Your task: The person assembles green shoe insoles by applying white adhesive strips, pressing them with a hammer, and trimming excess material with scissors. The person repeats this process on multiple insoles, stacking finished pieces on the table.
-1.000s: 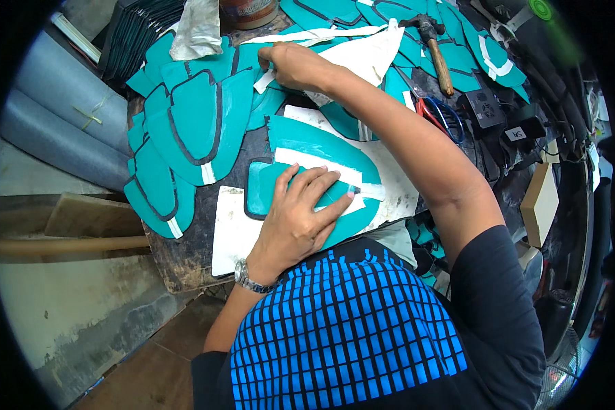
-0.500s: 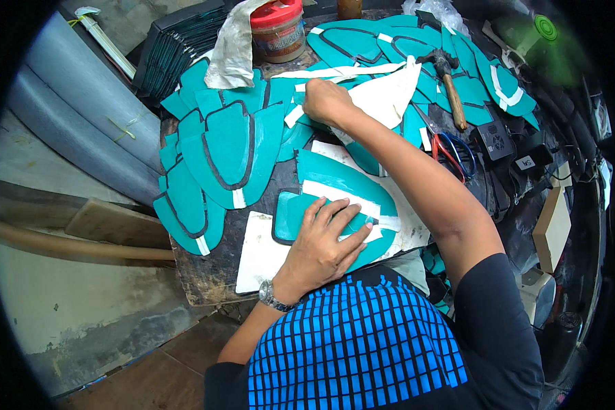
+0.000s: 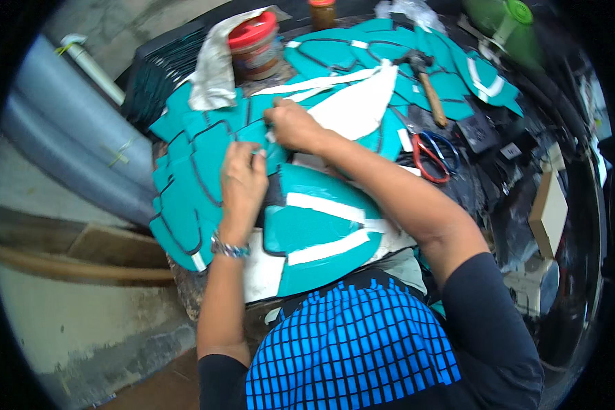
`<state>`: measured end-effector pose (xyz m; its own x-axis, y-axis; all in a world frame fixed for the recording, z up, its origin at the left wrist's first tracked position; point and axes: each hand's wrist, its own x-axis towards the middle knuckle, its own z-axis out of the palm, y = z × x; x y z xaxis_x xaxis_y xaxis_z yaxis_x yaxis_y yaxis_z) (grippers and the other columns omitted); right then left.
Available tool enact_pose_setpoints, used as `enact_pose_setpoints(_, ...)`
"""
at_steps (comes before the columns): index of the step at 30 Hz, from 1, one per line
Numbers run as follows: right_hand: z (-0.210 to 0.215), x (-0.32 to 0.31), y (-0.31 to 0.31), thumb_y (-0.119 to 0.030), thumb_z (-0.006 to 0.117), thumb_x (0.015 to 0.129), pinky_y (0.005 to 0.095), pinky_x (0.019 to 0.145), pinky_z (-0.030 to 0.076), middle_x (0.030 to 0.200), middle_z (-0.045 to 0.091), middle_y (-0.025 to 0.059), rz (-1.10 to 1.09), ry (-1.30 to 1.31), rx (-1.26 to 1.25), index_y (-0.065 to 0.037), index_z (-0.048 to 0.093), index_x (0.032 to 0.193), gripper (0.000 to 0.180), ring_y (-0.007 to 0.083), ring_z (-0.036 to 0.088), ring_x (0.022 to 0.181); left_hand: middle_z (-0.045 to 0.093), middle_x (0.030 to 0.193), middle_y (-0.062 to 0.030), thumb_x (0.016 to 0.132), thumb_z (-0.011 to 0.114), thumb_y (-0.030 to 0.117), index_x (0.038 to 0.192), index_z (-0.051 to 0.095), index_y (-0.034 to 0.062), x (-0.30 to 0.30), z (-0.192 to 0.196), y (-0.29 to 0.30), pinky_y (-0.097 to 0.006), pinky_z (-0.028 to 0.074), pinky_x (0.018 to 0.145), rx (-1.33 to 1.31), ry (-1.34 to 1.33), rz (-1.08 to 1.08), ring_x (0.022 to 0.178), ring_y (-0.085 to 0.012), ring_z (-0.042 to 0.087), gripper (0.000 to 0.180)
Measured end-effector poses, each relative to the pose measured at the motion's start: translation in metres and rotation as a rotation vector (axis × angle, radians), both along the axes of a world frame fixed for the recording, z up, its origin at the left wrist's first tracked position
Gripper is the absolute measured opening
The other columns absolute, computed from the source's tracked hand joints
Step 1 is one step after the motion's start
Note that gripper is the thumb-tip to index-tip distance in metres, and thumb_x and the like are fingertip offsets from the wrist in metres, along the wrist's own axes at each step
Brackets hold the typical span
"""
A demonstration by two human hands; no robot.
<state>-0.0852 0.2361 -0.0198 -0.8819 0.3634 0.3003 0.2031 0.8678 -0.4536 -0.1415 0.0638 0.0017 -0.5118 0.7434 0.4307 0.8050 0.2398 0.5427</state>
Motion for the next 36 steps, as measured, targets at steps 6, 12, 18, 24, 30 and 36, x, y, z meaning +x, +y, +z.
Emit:
enact_pose_setpoints(6,0.019,0.044,-0.028,-0.008,0.075,0.071,0.0474,0.092,0.052,0.113,0.060,0.0299,-0.110,0.130,-0.109,0.004,0.068,0.097,0.030,0.0433,0.060,0.106,0.057,0.095,-0.0211,0.079,0.078,0.011,0.093,0.062,-0.0015,-0.030,-0.025,0.051,-0.047,0.047,0.080,-0.128,0.273,-0.028,0.090,-0.0396,0.057,0.025)
enact_pose_setpoints(12,0.036,0.167,0.031,0.007,0.063,0.072,0.0471,0.090,0.052,0.106,0.064,0.0266,-0.369,-0.019,-0.089,0.002,0.071,0.092,0.022,0.0411,0.062,0.104,0.058,0.094,-0.0197,0.078,0.081,0.012,0.089,0.063,-0.0018,-0.040,-0.028,0.054,-0.046,0.047,0.081,-0.265,0.120,0.053,0.090,-0.0380,0.057,0.025)
enact_pose_setpoints(18,0.026,0.225,0.074,-0.001,0.069,0.086,0.0403,0.087,0.048,0.104,0.055,0.0105,-0.338,-0.088,-0.305,-0.004,0.074,0.109,0.023,0.0286,0.060,0.096,0.060,0.098,-0.0193,0.082,0.076,0.013,0.096,0.063,-0.0001,-0.005,0.000,0.045,-0.044,0.047,0.082,-0.132,0.099,-0.040,0.092,-0.0367,0.059,0.023)
enact_pose_setpoints(24,0.018,0.227,0.079,-0.007,0.074,0.082,0.0414,0.089,0.049,0.104,0.056,0.0123,-0.223,-0.108,-0.166,-0.005,0.070,0.099,0.017,0.0310,0.060,0.101,0.059,0.104,-0.0159,0.083,0.073,0.010,0.101,0.063,0.0016,0.087,0.011,-0.009,-0.043,0.045,0.085,-0.101,0.018,-0.438,0.098,-0.0346,0.057,0.022)
enact_pose_setpoints(30,0.027,0.218,0.086,-0.007,0.067,0.088,0.0414,0.088,0.046,0.103,0.053,0.0156,-0.087,-0.254,0.012,-0.005,0.058,0.104,0.018,0.0350,0.057,0.105,0.059,0.116,-0.0166,0.083,0.073,0.007,0.111,0.065,-0.0007,0.123,0.010,-0.051,-0.043,0.046,0.092,-0.160,-0.010,-0.412,0.106,-0.0346,0.058,0.030)
enact_pose_setpoints(36,0.058,0.229,0.026,-0.008,0.061,0.096,0.0292,0.076,0.045,0.087,0.057,0.0055,0.129,0.117,-0.616,-0.001,0.052,0.100,0.011,0.0133,0.053,0.083,0.060,0.128,-0.0175,0.082,0.076,0.007,0.115,0.067,0.0005,0.117,0.000,-0.069,-0.043,0.047,0.097,-0.105,-0.071,-0.442,0.116,-0.0349,0.058,0.035)
